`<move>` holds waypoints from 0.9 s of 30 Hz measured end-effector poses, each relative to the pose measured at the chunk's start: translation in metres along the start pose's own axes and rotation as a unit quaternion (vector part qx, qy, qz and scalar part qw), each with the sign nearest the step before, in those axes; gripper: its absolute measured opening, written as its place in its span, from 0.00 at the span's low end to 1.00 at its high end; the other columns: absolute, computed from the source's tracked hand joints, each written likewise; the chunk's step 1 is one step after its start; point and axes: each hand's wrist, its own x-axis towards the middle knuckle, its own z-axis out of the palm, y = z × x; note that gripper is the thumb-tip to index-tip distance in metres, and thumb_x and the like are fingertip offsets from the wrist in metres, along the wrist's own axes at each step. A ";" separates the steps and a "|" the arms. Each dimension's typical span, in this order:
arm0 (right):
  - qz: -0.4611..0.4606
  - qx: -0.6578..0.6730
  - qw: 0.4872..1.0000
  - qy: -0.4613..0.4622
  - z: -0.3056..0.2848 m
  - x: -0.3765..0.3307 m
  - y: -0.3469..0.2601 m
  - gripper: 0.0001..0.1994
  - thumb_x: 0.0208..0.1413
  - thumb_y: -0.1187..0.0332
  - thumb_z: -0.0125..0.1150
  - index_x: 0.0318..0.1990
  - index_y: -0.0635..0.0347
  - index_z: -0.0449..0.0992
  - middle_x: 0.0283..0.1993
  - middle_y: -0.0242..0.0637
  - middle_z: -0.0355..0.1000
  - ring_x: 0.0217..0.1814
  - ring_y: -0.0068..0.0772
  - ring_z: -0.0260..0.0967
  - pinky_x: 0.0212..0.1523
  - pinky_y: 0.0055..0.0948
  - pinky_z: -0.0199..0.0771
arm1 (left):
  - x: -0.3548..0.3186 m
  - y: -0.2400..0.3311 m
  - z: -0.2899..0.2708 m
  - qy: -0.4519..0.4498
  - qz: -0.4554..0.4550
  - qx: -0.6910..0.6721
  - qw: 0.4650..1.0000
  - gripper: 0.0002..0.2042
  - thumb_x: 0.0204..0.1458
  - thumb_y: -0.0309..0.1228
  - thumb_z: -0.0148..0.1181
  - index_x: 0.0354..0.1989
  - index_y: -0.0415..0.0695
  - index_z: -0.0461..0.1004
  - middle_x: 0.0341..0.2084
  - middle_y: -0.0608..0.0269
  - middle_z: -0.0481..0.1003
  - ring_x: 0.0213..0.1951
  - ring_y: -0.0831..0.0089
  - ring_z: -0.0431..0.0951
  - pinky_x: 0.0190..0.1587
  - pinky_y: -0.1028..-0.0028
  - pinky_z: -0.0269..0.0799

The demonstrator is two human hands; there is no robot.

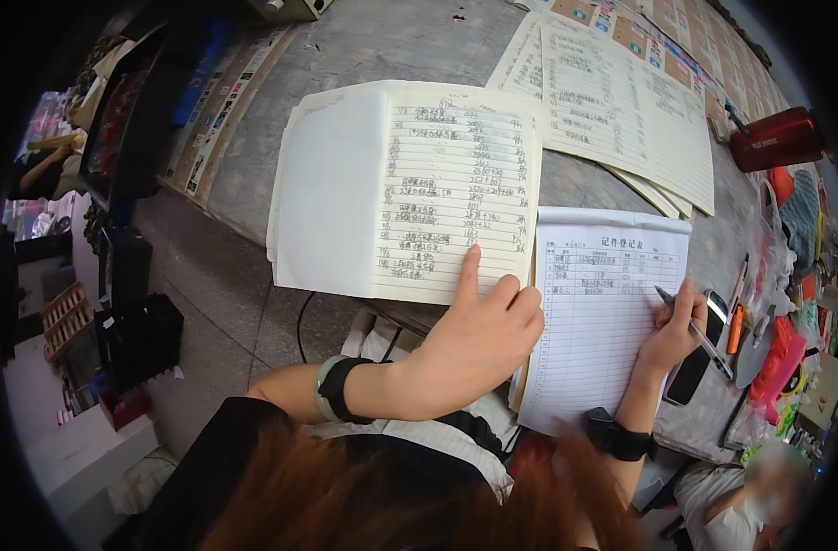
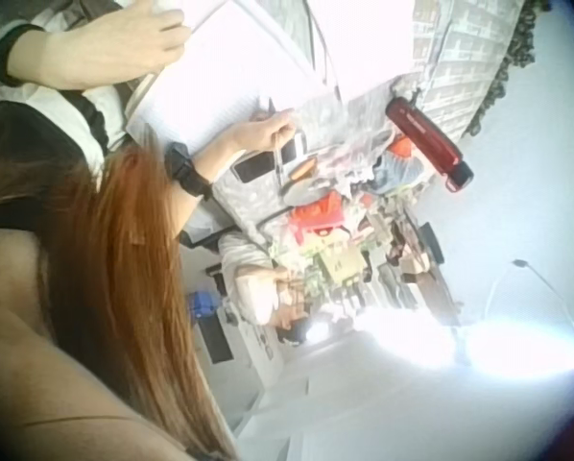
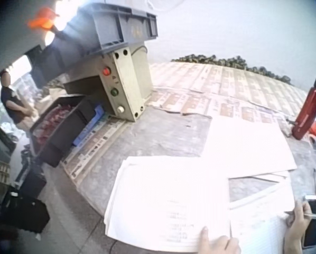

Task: Filling out a logbook or notebook while inspecting small figurines on a workbench.

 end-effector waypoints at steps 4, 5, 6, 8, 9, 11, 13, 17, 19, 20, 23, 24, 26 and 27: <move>-0.027 0.041 0.999 0.015 -0.008 -0.002 -0.016 0.11 0.54 0.64 0.45 0.24 0.60 0.64 0.11 0.21 0.49 0.10 0.09 0.41 0.10 0.13 0.38 | -0.001 -0.001 0.000 -0.009 0.005 0.010 1.000 0.05 0.36 0.28 0.51 0.23 0.42 0.68 0.23 0.64 0.60 0.33 0.69 0.62 0.49 0.45 0.52; -0.029 0.041 0.999 0.016 -0.010 -0.005 -0.023 0.11 0.54 0.64 0.45 0.24 0.60 0.64 0.11 0.21 0.49 0.10 0.09 0.41 0.10 0.13 0.38 | -0.002 -0.002 0.000 -0.007 0.010 0.014 1.000 0.05 0.36 0.28 0.51 0.24 0.42 0.68 0.23 0.64 0.60 0.33 0.69 0.62 0.49 0.45 0.52; -0.017 0.045 0.999 0.001 -0.012 -0.008 -0.029 0.11 0.54 0.64 0.45 0.24 0.60 0.64 0.12 0.21 0.48 0.10 0.09 0.40 0.10 0.13 0.37 | -0.003 -0.002 0.001 -0.006 0.012 0.013 1.000 0.05 0.36 0.28 0.51 0.24 0.42 0.68 0.23 0.64 0.60 0.33 0.69 0.62 0.49 0.45 0.52; 0.000 0.047 0.999 -0.024 -0.009 -0.015 -0.042 0.09 0.54 0.66 0.46 0.26 0.61 0.66 0.13 0.21 0.49 0.11 0.09 0.41 0.12 0.12 0.39 | -0.005 -0.004 0.002 0.001 0.011 0.015 1.000 0.06 0.36 0.28 0.51 0.25 0.42 0.68 0.24 0.64 0.61 0.33 0.69 0.62 0.49 0.45 0.52; -0.004 0.044 0.999 -0.021 -0.007 -0.018 -0.044 0.09 0.54 0.66 0.46 0.26 0.61 0.66 0.13 0.21 0.49 0.11 0.09 0.41 0.12 0.12 0.39 | -0.004 -0.005 0.001 0.004 0.014 0.013 1.000 0.06 0.36 0.28 0.51 0.25 0.42 0.68 0.24 0.64 0.61 0.33 0.69 0.62 0.49 0.45 0.52; -0.036 -0.049 0.991 -0.122 0.001 -0.023 -0.049 0.07 0.53 0.69 0.47 0.31 0.64 0.67 0.16 0.24 0.56 0.16 0.11 0.50 0.17 0.11 0.48 | -0.007 -0.008 -0.004 -0.015 0.037 -0.003 0.999 0.08 0.38 0.29 0.52 0.28 0.41 0.67 0.25 0.63 0.61 0.34 0.68 0.63 0.49 0.45 0.51; -0.023 -0.090 0.982 -0.162 0.033 -0.040 -0.065 0.08 0.52 0.71 0.48 0.37 0.65 0.67 0.23 0.30 0.64 0.24 0.15 0.58 0.26 0.14 0.58 | -0.014 -0.014 -0.004 0.008 0.059 -0.057 0.997 0.09 0.40 0.31 0.52 0.29 0.41 0.67 0.25 0.63 0.62 0.35 0.68 0.63 0.50 0.46 0.51; 0.102 -0.103 0.940 -0.310 0.067 -0.063 -0.068 0.12 0.55 0.66 0.43 0.42 0.63 0.65 0.30 0.38 0.69 0.26 0.20 0.65 0.27 0.17 0.65 | -0.040 -0.025 -0.016 -0.040 0.075 -0.103 0.991 0.11 0.43 0.36 0.53 0.30 0.43 0.66 0.25 0.63 0.62 0.36 0.69 0.64 0.51 0.46 0.49; 0.057 -0.230 0.923 -0.304 0.086 -0.075 -0.066 0.10 0.49 0.67 0.53 0.36 0.62 0.64 0.24 0.35 0.67 0.23 0.21 0.62 0.25 0.18 0.63 | -0.053 -0.031 -0.023 -0.055 0.063 -0.117 0.990 0.10 0.43 0.36 0.53 0.30 0.43 0.66 0.24 0.64 0.62 0.35 0.70 0.64 0.51 0.45 0.48; 0.003 -0.271 0.911 -0.310 0.091 -0.080 -0.070 0.13 0.46 0.66 0.57 0.34 0.63 0.63 0.22 0.35 0.65 0.21 0.21 0.60 0.24 0.19 0.62 | -0.055 -0.032 -0.025 -0.072 0.048 -0.127 0.988 0.10 0.43 0.37 0.53 0.29 0.44 0.66 0.23 0.65 0.62 0.34 0.70 0.64 0.52 0.45 0.47; -0.082 -0.328 0.878 -0.340 0.105 -0.088 -0.062 0.17 0.41 0.65 0.63 0.32 0.63 0.60 0.19 0.35 0.62 0.20 0.22 0.57 0.22 0.21 0.60 | -0.059 -0.035 -0.020 -0.073 0.045 -0.112 0.990 0.10 0.43 0.37 0.53 0.28 0.44 0.66 0.20 0.66 0.61 0.32 0.71 0.65 0.52 0.44 0.46; -0.119 -0.352 0.859 -0.352 0.107 -0.090 -0.060 0.20 0.39 0.64 0.65 0.31 0.62 0.59 0.18 0.35 0.61 0.19 0.23 0.56 0.21 0.22 0.60 | -0.060 -0.035 -0.017 -0.072 0.042 -0.114 0.990 0.10 0.43 0.37 0.53 0.28 0.44 0.66 0.20 0.66 0.61 0.32 0.71 0.65 0.52 0.44 0.46; -0.071 -0.336 0.868 -0.358 0.109 -0.089 -0.061 0.20 0.38 0.65 0.65 0.31 0.62 0.58 0.18 0.36 0.60 0.19 0.25 0.56 0.21 0.23 0.59 | -0.062 -0.032 -0.011 -0.045 0.046 -0.113 0.992 0.10 0.43 0.37 0.53 0.28 0.44 0.66 0.19 0.66 0.60 0.31 0.71 0.65 0.52 0.43 0.45; -0.024 -0.321 0.878 -0.355 0.108 -0.088 -0.065 0.21 0.38 0.65 0.66 0.31 0.63 0.58 0.17 0.36 0.60 0.19 0.26 0.56 0.21 0.23 0.59 | -0.062 -0.031 -0.009 -0.043 0.048 -0.115 0.991 0.10 0.43 0.37 0.53 0.28 0.44 0.66 0.19 0.66 0.60 0.31 0.71 0.65 0.52 0.43 0.45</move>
